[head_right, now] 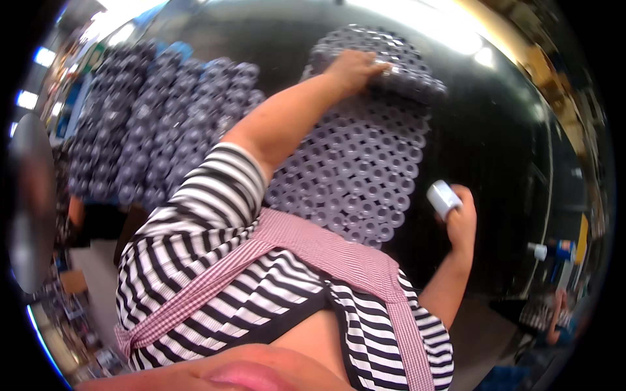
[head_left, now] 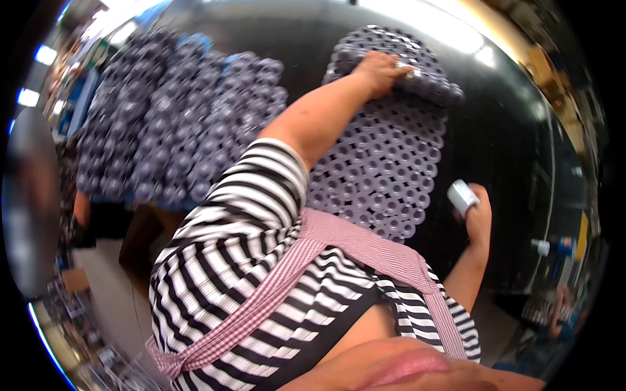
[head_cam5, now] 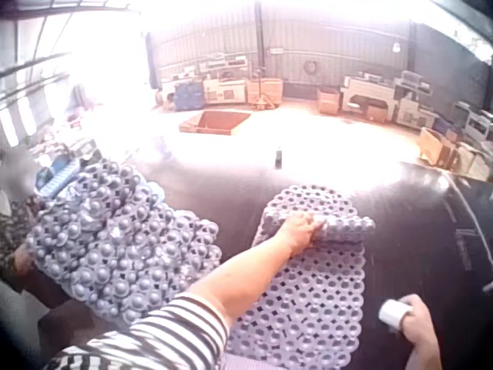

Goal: The person rolls up grey rubber mats by hand and secures each roll with a piece of clear adhesive tape before placing them into a box.

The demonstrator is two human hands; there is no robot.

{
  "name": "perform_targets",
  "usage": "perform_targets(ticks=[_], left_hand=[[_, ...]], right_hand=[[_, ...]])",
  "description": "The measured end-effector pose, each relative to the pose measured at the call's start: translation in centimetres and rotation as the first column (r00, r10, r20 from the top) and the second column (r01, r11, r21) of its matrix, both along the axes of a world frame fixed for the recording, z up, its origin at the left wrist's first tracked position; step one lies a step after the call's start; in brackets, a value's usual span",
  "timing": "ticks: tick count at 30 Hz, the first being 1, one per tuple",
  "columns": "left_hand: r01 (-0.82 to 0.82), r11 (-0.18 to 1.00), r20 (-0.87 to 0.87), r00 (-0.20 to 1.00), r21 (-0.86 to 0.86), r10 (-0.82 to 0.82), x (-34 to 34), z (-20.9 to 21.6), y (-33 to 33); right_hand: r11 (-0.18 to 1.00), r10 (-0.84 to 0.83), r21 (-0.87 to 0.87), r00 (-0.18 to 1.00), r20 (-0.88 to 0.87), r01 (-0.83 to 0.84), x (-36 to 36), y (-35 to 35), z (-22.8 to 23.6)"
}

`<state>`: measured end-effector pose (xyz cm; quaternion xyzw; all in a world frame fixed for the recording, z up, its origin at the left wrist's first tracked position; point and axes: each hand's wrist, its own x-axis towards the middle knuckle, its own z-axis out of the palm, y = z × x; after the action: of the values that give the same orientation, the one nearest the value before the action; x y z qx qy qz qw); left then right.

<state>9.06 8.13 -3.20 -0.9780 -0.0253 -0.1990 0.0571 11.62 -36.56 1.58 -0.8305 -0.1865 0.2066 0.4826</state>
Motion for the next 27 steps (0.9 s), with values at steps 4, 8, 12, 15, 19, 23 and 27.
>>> perform_targets(ticks=[4, 8, 12, 15, 19, 23, 27], left_hand=[[0.024, 1.0, -0.004, 1.0, 0.011, -0.024, -1.7, 1.9, -2.5], [-0.113, 0.979, 0.004, 0.993, -0.171, 0.115, -7.7, 6.5, -7.8], [-0.195, 0.853, -0.018, 0.977, -0.484, 0.213, -17.1, 11.3, -9.6], [-0.281, 0.751, -0.021, 0.942, -0.598, 0.336, -24.4, 13.2, -9.9], [-0.398, 0.761, -0.011, 0.889, -0.511, 0.458, -33.1, 12.1, -9.2], [-0.563, 0.664, -0.209, 0.817, -0.492, 0.537, -36.9, 5.0, -7.9], [-0.602, 0.787, -0.123, 0.798, -0.136, 0.589, -35.6, 1.1, -10.7]], right_hand=[[0.853, -0.139, -0.515, 0.988, -0.064, 0.087, -0.9, -9.2, -5.1], [0.913, -0.144, -0.377, 0.987, 0.064, 0.158, -1.4, -12.4, -10.1], [0.921, -0.21, -0.342, 0.977, -0.026, 0.189, -2.0, -11.3, -9.3], [0.926, -0.21, -0.336, 0.974, -0.082, 0.171, -1.8, -11.4, -9.5], [0.926, -0.208, -0.331, 0.977, -0.045, 0.182, -0.9, -12.2, -10.8], [0.911, -0.157, -0.388, 0.988, -0.005, 0.143, -0.5, -11.8, -10.4], [0.821, -0.09, -0.477, 0.896, 0.436, 0.314, -1.8, -10.0, -8.3]])
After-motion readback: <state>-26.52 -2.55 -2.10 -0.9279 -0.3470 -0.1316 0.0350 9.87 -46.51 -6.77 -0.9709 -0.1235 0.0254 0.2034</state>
